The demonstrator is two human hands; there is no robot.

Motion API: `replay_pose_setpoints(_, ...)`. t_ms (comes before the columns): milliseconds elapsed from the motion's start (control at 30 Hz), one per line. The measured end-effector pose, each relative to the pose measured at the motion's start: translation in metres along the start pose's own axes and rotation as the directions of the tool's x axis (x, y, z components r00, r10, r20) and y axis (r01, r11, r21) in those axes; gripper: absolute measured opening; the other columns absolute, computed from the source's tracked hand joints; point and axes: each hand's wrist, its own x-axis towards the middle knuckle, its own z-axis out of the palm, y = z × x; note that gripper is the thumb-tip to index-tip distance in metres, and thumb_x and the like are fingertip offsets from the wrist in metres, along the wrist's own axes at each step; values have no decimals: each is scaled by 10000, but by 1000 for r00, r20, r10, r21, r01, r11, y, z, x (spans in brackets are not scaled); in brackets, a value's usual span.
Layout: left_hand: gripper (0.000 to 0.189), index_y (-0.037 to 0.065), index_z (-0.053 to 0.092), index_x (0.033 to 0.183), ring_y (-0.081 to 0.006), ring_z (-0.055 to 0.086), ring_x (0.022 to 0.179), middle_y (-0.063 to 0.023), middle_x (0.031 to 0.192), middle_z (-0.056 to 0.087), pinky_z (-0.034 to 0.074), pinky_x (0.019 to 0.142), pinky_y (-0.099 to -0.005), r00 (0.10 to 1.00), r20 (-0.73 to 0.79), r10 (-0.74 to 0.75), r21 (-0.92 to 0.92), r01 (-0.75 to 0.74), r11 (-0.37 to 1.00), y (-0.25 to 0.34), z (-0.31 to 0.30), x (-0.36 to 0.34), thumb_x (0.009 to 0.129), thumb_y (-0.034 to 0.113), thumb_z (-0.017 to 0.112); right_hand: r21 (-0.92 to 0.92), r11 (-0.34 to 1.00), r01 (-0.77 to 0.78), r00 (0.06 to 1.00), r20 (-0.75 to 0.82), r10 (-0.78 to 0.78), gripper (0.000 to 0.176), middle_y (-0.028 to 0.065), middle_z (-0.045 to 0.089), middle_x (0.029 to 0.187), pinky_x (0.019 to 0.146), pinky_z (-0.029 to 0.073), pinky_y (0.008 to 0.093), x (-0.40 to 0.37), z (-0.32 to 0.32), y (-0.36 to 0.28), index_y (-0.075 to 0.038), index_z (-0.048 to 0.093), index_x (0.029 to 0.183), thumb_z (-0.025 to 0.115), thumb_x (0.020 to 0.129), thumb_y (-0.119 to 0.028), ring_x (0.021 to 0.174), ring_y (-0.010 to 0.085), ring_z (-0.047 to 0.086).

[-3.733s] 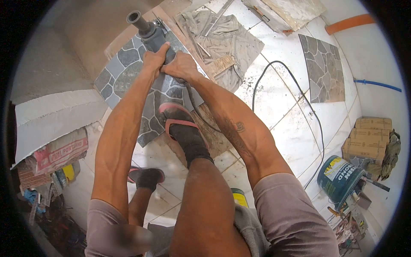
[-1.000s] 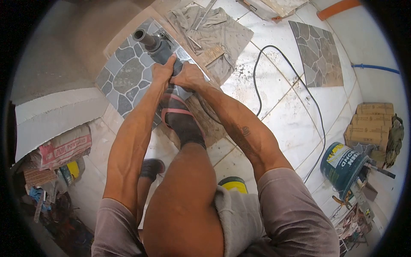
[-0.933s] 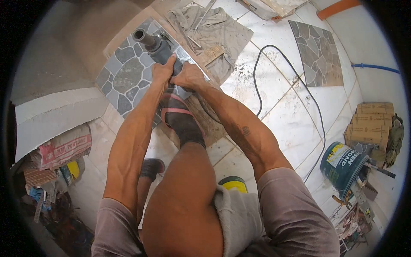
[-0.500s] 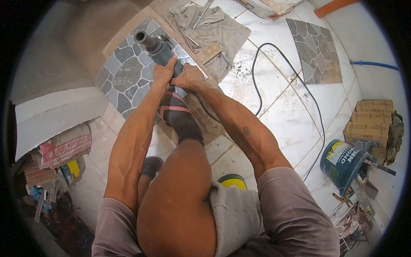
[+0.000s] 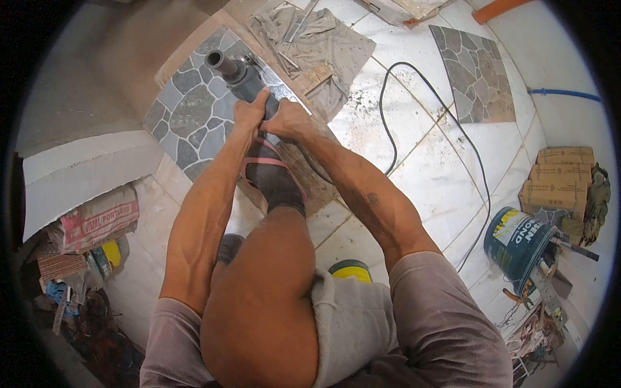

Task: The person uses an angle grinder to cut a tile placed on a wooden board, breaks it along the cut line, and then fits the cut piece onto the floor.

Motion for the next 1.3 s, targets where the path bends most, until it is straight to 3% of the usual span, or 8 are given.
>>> replay_pose_setpoints(567, 613, -160, 674, 918, -236, 666, 804, -215, 917, 694, 519, 674, -399, 999, 12, -33, 31, 33, 999, 2, -1, -22, 790, 431, 778, 19, 1000, -8, 1000, -12, 8, 971, 319, 631, 1183, 959, 514, 404, -14, 5, 10, 144, 562, 1214, 761, 603, -584, 1127, 385, 637)
replay_pose_setpoints(667, 593, -132, 685, 958, -227, 656, 759, -158, 857, 688, 517, 673, -370, 999, 40, 14, 51, -16, 999, -5, -5, -20, 820, 441, 746, 27, 1000, 14, 1000, -15, -14, 954, 314, 640, 1165, 945, 518, 405, -18, 1, 10, 145, 561, 1211, 758, 608, -566, 1109, 384, 644)
replay_pose_setpoints(767, 607, -124, 616, 1159, -203, 643, 809, -120, 889, 671, 510, 733, -321, 945, 303, -123, 1, 129, 992, 46, -58, -53, 886, 415, 678, 8, 1000, 11, 1000, -16, -11, 926, 304, 659, 1116, 928, 523, 407, -17, 3, 14, 142, 563, 1203, 753, 617, -548, 1082, 385, 655)
replay_pose_setpoints(867, 628, -89, 482, 1336, -177, 625, 890, -116, 979, 643, 496, 795, -290, 958, 181, 222, -142, -197, 970, -38, -58, -15, 941, 382, 608, 69, 997, 44, 999, -34, -42, 897, 305, 662, 1090, 924, 524, 412, -29, -4, 9, 137, 564, 1196, 747, 627, -532, 1072, 392, 657)
replay_pose_setpoints(900, 616, -73, 390, 1396, -192, 624, 1006, -157, 1136, 621, 496, 879, -307, 958, 228, 177, -174, -138, 975, -14, -74, -30, 949, 285, 617, 71, 996, 55, 998, -23, -54, 905, 307, 659, 1095, 924, 523, 414, -35, -10, 4, 136, 564, 1195, 751, 624, -541, 1073, 393, 656)
replay_pose_setpoints(1000, 603, -61, 408, 1388, -234, 641, 1046, -187, 1171, 626, 506, 925, -336, 855, 57, 516, -128, -506, 853, 2, -92, -40, 910, 199, 669, 78, 992, 95, 995, -7, -95, 949, 310, 652, 1110, 925, 521, 419, -45, -25, -8, 135, 562, 1196, 765, 606, -580, 1078, 397, 653)
replay_pose_setpoints(1200, 592, -33, 452, 1354, -290, 652, 1058, -210, 1179, 634, 507, 958, -376, 781, 129, 611, 149, -624, 767, 42, -126, -41, 846, 119, 715, 43, 991, 128, 991, 33, -130, 1115, 297, 653, 1131, 937, 516, 416, -57, -40, -23, 130, 538, 1239, 784, 560, -720, 1099, 389, 649)
replay_pose_setpoints(1300, 541, -5, 521, 1270, -317, 667, 1024, -212, 1102, 663, 510, 920, -392, 686, 73, 724, 151, -725, 672, 48, -132, -41, 788, 123, 732, 15, 989, 149, 987, 58, -149, 1126, 295, 654, 1133, 941, 514, 416, -66, -47, -27, 125, 531, 1253, 775, 573, -739, 1101, 389, 650)
